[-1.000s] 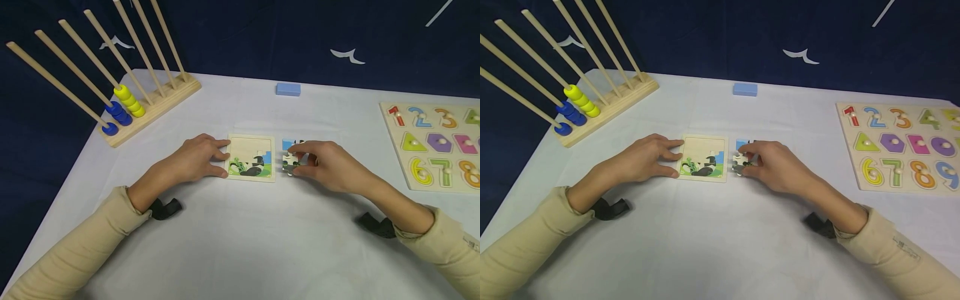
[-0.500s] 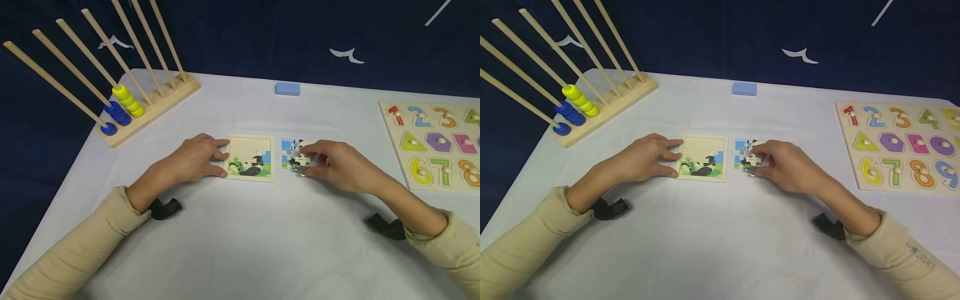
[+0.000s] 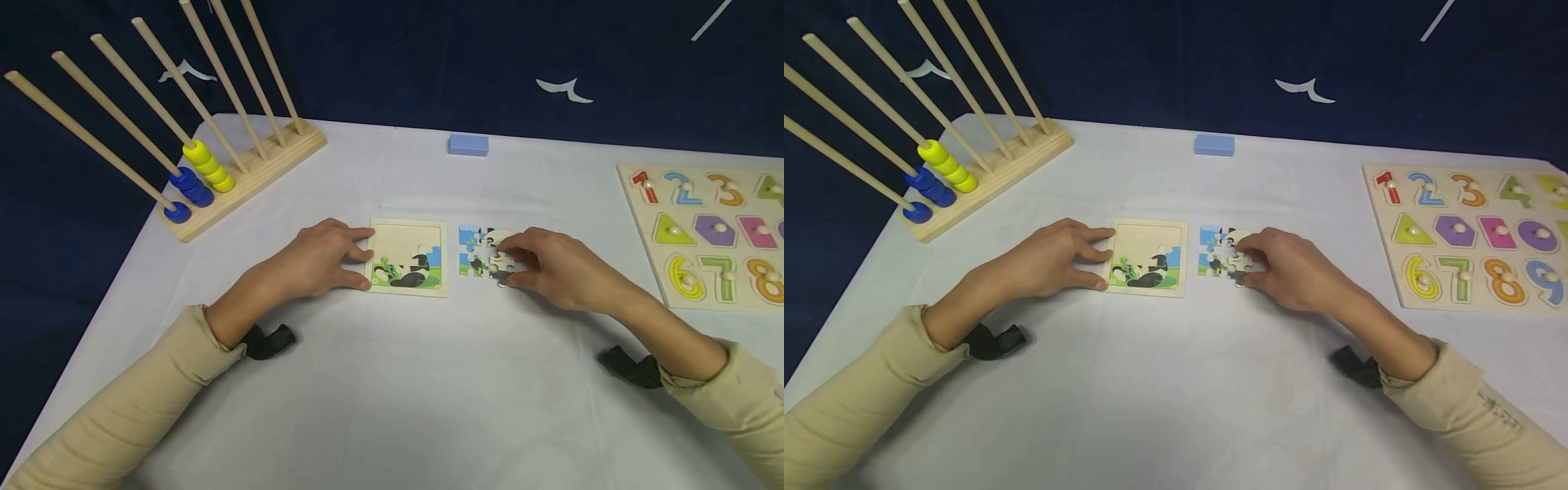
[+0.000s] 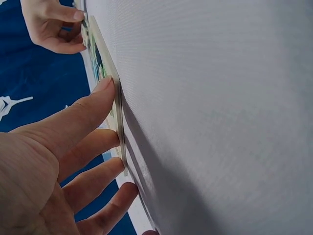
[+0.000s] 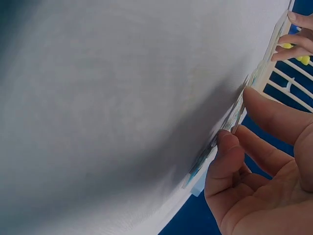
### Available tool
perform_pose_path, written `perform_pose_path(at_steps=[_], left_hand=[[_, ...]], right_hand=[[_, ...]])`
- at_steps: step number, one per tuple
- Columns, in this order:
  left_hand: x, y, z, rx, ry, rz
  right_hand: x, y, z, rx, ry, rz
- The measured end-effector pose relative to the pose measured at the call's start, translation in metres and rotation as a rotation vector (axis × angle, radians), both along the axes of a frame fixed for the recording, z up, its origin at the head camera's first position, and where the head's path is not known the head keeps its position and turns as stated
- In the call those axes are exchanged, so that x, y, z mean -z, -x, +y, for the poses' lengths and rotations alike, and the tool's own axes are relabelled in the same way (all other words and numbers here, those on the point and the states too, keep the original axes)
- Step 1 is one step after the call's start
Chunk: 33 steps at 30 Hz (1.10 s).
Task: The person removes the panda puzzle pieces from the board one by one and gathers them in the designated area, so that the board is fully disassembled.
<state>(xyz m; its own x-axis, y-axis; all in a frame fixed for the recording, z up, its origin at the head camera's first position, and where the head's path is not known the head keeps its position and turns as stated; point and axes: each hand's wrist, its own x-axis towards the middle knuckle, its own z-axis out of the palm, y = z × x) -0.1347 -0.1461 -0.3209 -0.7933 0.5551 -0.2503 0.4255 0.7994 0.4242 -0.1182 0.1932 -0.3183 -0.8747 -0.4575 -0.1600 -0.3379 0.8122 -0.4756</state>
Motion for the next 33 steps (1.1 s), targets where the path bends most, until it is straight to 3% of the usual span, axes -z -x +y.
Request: perform_pose_path(at_steps=[33], left_hand=[[0.0007,0.0007,0.0008,0.013,0.005,0.011]], right_hand=[[0.0020,-0.0001,0.0010,-0.024,-0.023,0.009]])
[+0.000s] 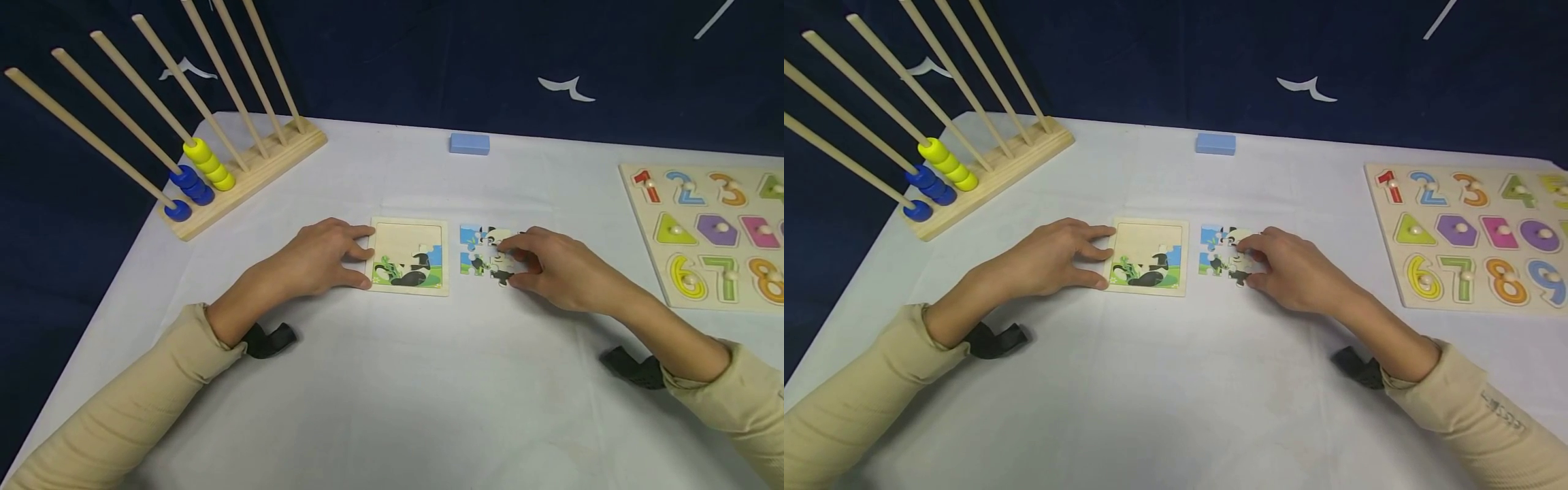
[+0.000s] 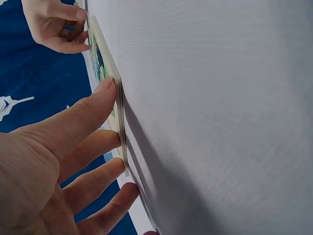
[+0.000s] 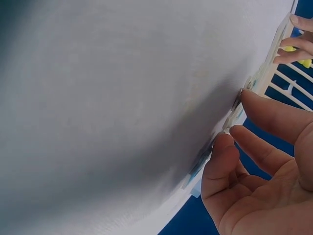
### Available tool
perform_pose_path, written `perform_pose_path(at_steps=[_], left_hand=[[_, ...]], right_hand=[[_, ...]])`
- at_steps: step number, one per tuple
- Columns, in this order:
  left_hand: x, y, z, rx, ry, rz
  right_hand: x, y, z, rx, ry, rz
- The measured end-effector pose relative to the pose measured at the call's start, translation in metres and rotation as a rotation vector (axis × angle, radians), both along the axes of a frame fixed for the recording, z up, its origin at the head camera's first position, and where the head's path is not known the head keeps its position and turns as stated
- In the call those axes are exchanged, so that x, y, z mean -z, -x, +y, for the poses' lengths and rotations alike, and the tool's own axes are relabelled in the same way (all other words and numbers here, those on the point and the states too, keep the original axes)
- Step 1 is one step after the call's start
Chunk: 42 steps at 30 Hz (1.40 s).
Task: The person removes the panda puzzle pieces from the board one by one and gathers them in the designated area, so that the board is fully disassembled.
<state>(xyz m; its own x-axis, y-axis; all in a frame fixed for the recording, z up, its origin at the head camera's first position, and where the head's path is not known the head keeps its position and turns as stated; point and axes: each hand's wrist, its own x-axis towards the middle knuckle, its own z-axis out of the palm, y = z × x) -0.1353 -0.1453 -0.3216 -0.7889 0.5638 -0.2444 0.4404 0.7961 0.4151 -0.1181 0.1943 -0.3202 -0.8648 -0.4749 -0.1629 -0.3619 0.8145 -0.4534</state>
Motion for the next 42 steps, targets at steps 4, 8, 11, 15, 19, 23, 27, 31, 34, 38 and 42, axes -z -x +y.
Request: perform_pose_path(at_steps=[4,8,11,15,19,23,27,31,34,38,42], left_hand=[[0.000,0.000,0.001,-0.002,-0.004,-0.006],[0.001,0.000,0.001,-0.002,-0.003,-0.001],[0.000,-0.001,0.000,0.000,-0.001,0.010],[0.000,-0.001,0.000,0.001,-0.002,0.014],[0.000,0.000,0.001,0.001,-0.003,0.004],[0.000,0.000,0.002,0.002,-0.001,0.003],[-0.001,0.000,0.002,-0.003,0.000,0.002],[0.000,0.000,0.001,-0.004,-0.002,0.000],[0.000,0.001,0.001,-0.002,-0.002,-0.002],[0.000,0.001,0.001,-0.008,-0.001,-0.006],[0.001,0.000,0.000,-0.007,0.002,-0.007]], right_hand=[[-0.003,-0.002,0.000,0.014,0.019,0.006],[-0.005,-0.002,-0.001,0.016,0.059,0.022],[-0.006,-0.001,-0.005,0.000,0.097,0.042],[-0.007,0.000,-0.016,-0.021,0.129,0.047],[-0.011,-0.003,-0.027,-0.037,0.139,0.040],[-0.015,-0.006,-0.036,-0.067,0.133,0.053],[-0.016,-0.005,-0.045,-0.106,0.129,0.057],[-0.015,-0.002,-0.054,-0.120,0.131,0.071],[-0.015,0.000,-0.060,-0.126,0.126,0.079],[-0.013,0.005,-0.070,-0.152,0.109,0.061],[-0.009,0.011,-0.079,-0.171,0.070,0.012]])
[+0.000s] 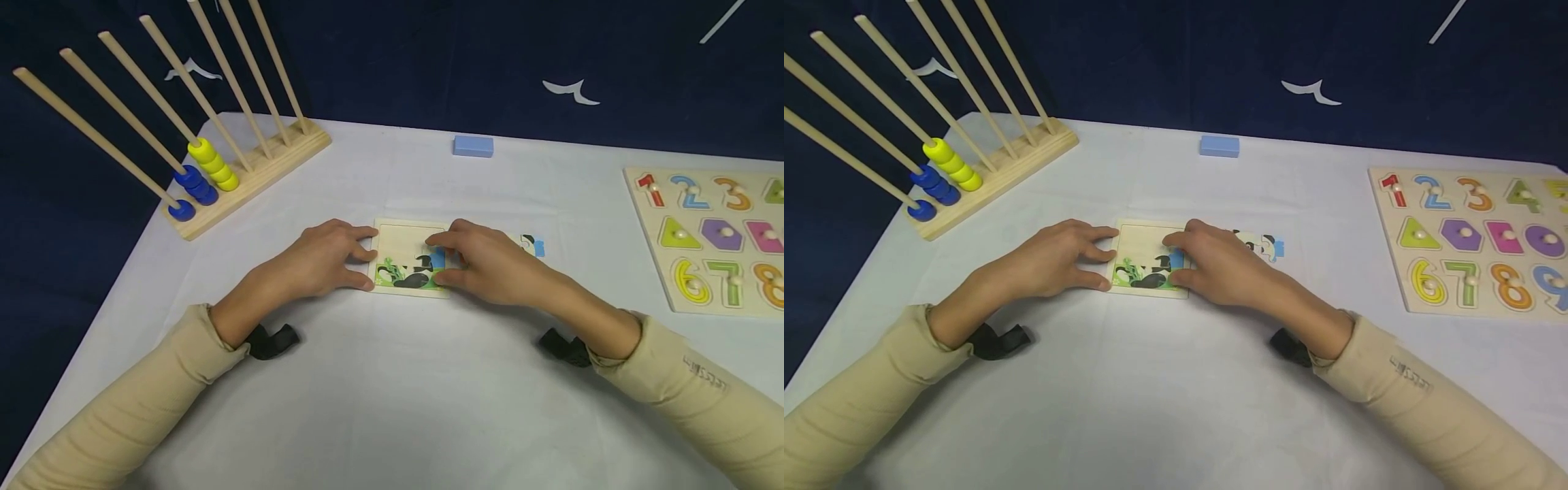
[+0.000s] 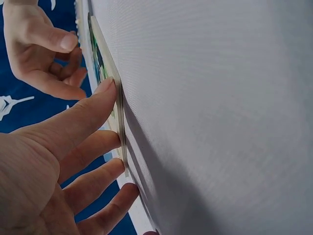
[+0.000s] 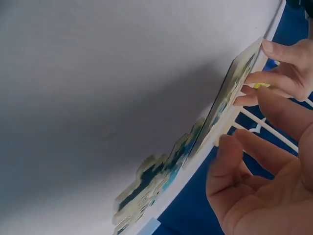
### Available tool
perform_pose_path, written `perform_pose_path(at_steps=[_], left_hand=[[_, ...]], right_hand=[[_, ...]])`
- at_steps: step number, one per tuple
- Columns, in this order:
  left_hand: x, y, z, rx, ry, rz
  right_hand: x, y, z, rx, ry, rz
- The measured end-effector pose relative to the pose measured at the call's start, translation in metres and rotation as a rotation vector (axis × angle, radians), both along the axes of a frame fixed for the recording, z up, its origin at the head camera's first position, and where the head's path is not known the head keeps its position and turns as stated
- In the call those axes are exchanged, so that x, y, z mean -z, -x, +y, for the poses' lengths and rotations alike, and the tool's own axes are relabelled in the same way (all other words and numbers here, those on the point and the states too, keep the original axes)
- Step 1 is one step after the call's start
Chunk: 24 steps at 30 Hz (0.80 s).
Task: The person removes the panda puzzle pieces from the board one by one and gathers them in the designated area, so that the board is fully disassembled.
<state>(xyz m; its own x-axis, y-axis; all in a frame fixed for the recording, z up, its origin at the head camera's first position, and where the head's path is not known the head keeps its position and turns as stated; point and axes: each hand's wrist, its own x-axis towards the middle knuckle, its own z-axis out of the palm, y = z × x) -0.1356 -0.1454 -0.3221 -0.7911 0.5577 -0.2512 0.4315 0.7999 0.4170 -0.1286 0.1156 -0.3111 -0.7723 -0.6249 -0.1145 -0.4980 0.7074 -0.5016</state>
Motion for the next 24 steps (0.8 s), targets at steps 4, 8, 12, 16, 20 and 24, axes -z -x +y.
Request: perform_pose_path(at_steps=[4,8,12,16,20,24], left_hand=[[0.000,-0.001,0.000,0.010,-0.003,-0.006],[-0.001,-0.002,0.000,0.013,-0.005,-0.004],[-0.001,-0.001,-0.001,0.014,-0.007,0.000],[-0.001,0.000,-0.001,0.014,-0.008,0.000],[-0.001,0.000,-0.001,0.019,-0.008,0.006],[-0.002,0.000,-0.001,0.017,-0.006,0.001]], right_hand=[[0.003,0.004,-0.006,-0.004,-0.070,-0.041],[0.006,0.007,-0.010,-0.011,-0.123,-0.055],[0.006,0.009,-0.013,-0.012,-0.137,-0.057],[0.005,0.010,-0.014,-0.006,-0.133,-0.050],[0.005,0.011,-0.014,0.006,-0.129,-0.028],[0.005,0.012,-0.014,0.006,-0.126,-0.020]])
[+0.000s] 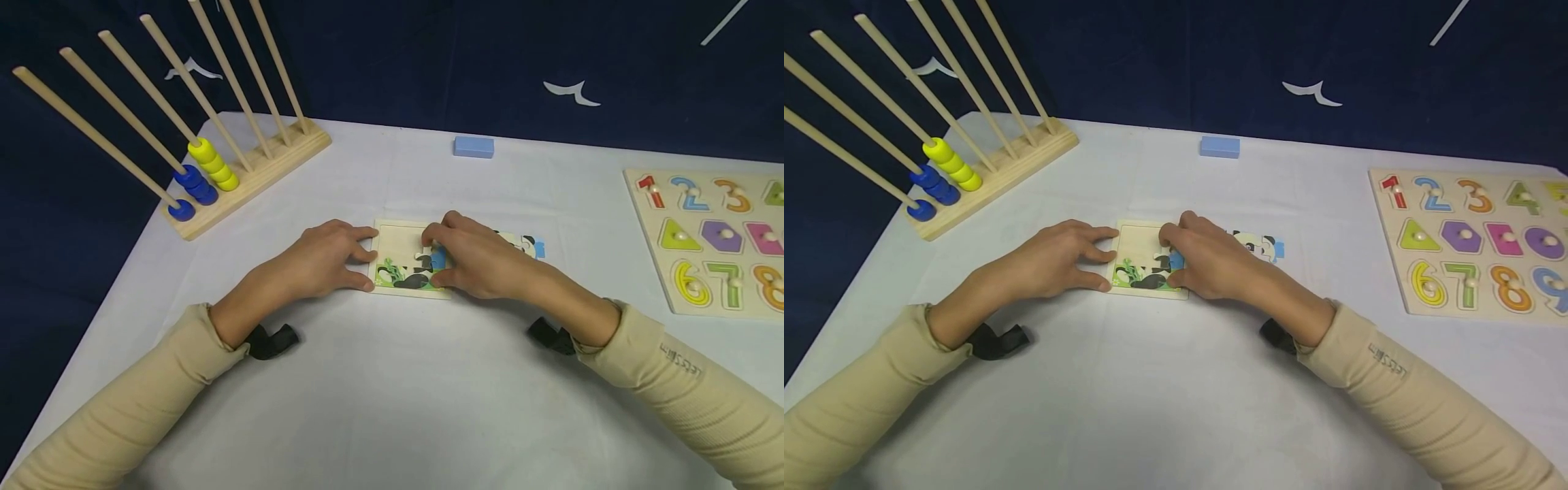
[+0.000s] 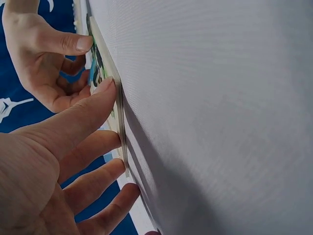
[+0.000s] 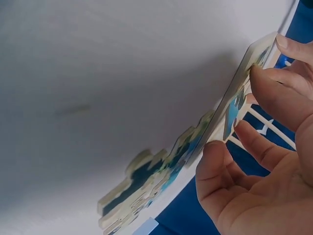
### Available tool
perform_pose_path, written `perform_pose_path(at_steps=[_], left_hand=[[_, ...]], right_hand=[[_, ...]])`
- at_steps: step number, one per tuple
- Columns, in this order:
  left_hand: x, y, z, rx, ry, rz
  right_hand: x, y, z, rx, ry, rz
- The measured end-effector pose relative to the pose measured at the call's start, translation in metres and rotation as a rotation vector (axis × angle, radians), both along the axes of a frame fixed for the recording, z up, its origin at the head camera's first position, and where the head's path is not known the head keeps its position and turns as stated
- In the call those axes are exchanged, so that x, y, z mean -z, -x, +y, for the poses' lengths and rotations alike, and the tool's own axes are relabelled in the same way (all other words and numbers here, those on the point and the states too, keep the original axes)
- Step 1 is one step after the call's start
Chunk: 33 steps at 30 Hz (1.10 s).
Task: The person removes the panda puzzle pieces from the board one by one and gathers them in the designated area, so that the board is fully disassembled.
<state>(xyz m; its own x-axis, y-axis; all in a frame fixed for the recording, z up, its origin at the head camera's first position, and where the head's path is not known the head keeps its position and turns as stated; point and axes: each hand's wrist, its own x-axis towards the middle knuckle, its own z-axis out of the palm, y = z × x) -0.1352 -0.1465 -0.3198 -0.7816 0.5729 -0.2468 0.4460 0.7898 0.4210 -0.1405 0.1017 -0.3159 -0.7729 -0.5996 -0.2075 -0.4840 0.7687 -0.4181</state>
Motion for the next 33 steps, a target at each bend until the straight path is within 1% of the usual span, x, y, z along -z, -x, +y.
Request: perform_pose_path(at_steps=[5,14,21,33], left_hand=[[0.0000,0.0005,0.0004,-0.002,0.004,-0.004],[0.0000,0.0001,0.0008,-0.010,0.003,-0.013],[0.0005,-0.0004,0.0002,-0.005,0.006,-0.006],[0.0002,-0.0006,0.0005,-0.009,-0.005,-0.004]], right_hand=[[-0.0001,0.0003,-0.0005,0.000,0.004,-0.019],[0.0008,0.0005,0.0022,-0.003,0.056,-0.044],[0.0027,0.0007,0.0034,-0.029,0.063,-0.018],[0.0025,0.0007,0.0051,-0.029,0.083,-0.017]])
